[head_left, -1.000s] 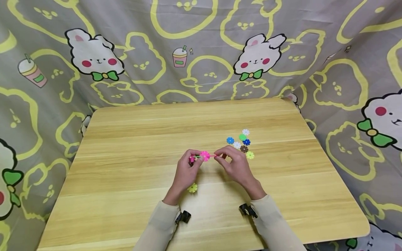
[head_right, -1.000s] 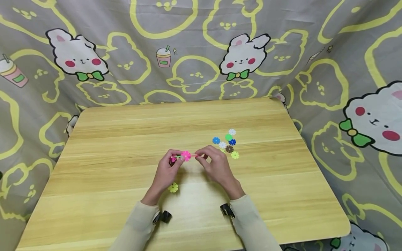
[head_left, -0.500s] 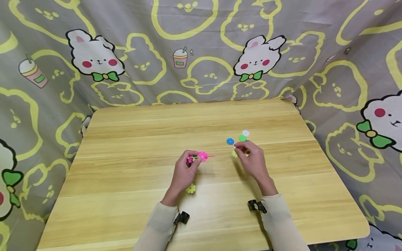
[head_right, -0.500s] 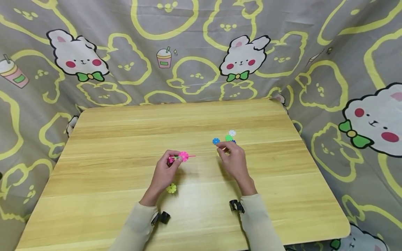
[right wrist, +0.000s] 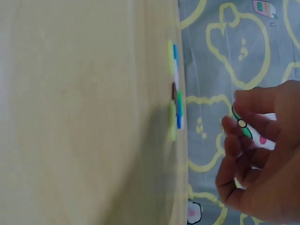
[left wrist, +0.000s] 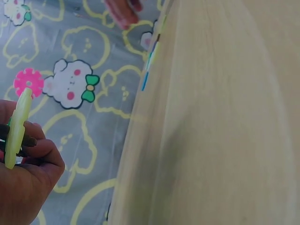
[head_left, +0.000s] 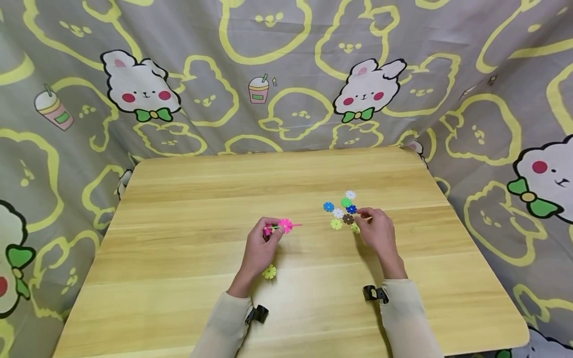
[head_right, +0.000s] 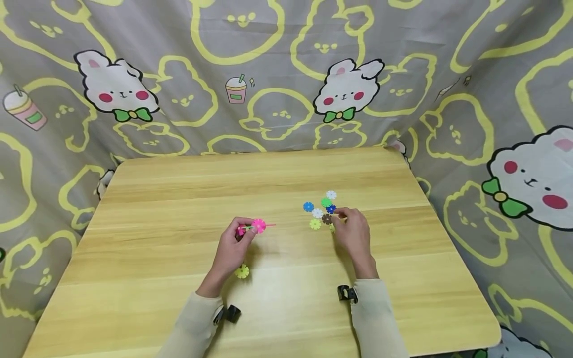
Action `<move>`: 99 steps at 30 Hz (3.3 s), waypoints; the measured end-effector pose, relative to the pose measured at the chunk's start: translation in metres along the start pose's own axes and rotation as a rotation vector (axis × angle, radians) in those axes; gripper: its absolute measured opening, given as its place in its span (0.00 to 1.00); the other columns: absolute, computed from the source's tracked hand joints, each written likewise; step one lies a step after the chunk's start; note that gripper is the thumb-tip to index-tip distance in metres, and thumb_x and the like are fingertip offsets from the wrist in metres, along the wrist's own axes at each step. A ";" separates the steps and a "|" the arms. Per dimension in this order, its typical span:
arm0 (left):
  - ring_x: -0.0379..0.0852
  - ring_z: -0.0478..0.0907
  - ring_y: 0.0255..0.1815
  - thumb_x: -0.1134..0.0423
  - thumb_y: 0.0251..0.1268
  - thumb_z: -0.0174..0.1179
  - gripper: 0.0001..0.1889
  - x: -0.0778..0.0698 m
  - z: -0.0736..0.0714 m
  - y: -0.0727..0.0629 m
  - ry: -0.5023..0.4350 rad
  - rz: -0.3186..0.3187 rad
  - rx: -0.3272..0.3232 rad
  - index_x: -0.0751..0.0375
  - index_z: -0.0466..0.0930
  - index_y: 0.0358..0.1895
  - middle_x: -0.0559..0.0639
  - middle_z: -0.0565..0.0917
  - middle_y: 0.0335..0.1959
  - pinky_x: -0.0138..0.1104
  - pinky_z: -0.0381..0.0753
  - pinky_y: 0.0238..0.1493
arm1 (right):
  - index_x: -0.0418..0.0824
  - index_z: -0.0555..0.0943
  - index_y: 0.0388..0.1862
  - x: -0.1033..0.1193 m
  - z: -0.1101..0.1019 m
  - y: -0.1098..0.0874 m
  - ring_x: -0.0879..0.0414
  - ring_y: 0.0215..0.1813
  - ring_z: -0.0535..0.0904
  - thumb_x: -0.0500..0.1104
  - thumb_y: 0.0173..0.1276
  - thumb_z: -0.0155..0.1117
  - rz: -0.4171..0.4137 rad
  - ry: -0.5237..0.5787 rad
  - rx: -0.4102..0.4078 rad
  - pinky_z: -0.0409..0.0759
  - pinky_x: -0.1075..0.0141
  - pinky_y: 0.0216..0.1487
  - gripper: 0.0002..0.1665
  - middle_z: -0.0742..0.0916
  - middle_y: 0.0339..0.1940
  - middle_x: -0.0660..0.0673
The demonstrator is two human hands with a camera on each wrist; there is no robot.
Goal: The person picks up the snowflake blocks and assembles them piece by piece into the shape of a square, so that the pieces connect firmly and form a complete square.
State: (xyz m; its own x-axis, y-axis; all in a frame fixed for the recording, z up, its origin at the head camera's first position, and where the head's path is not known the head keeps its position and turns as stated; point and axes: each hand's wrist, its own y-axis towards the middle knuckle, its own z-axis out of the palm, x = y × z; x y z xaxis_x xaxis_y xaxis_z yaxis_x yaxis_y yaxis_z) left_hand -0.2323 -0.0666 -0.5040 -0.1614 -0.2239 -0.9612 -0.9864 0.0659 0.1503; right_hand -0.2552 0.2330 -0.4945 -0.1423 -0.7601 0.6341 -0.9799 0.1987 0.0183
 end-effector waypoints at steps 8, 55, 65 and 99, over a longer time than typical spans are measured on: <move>0.38 0.60 0.21 0.59 0.68 0.59 0.08 -0.001 0.001 -0.002 -0.023 -0.006 -0.002 0.52 0.79 0.47 0.47 0.65 0.21 0.27 0.61 0.23 | 0.36 0.70 0.68 -0.013 0.000 -0.004 0.36 0.60 0.70 0.47 0.70 0.56 0.130 -0.128 0.219 0.72 0.44 0.55 0.30 0.73 0.61 0.31; 0.36 0.58 0.20 0.67 0.69 0.57 0.09 -0.041 -0.004 -0.009 0.017 -0.019 0.032 0.65 0.77 0.48 0.48 0.64 0.22 0.25 0.59 0.23 | 0.43 0.78 0.53 0.034 0.014 -0.016 0.55 0.31 0.73 0.43 0.71 0.60 -0.188 0.240 0.189 0.72 0.69 0.29 0.13 0.79 0.34 0.46; 0.36 0.58 0.20 0.66 0.68 0.58 0.09 -0.041 -0.002 -0.008 0.021 -0.023 0.026 0.65 0.77 0.48 0.47 0.63 0.22 0.25 0.58 0.23 | 0.44 0.78 0.52 0.059 0.019 -0.025 0.43 0.33 0.77 0.40 0.71 0.60 -0.249 0.427 0.267 0.74 0.69 0.29 0.12 0.80 0.34 0.44; 0.39 0.61 0.21 0.59 0.68 0.60 0.07 0.001 0.011 -0.003 0.020 0.000 0.034 0.52 0.79 0.46 0.47 0.66 0.23 0.27 0.61 0.23 | 0.43 0.83 0.50 0.072 0.029 -0.032 0.59 0.24 0.71 0.41 0.70 0.61 -0.339 0.388 0.294 0.69 0.70 0.24 0.12 0.82 0.28 0.41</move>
State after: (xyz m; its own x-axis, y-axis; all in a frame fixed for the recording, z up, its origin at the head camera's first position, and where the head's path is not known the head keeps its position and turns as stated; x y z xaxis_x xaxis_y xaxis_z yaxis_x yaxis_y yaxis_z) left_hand -0.2289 -0.0563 -0.5079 -0.1622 -0.2433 -0.9563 -0.9849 0.0992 0.1418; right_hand -0.2378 0.1540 -0.4717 0.1931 -0.4584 0.8675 -0.9671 -0.2380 0.0895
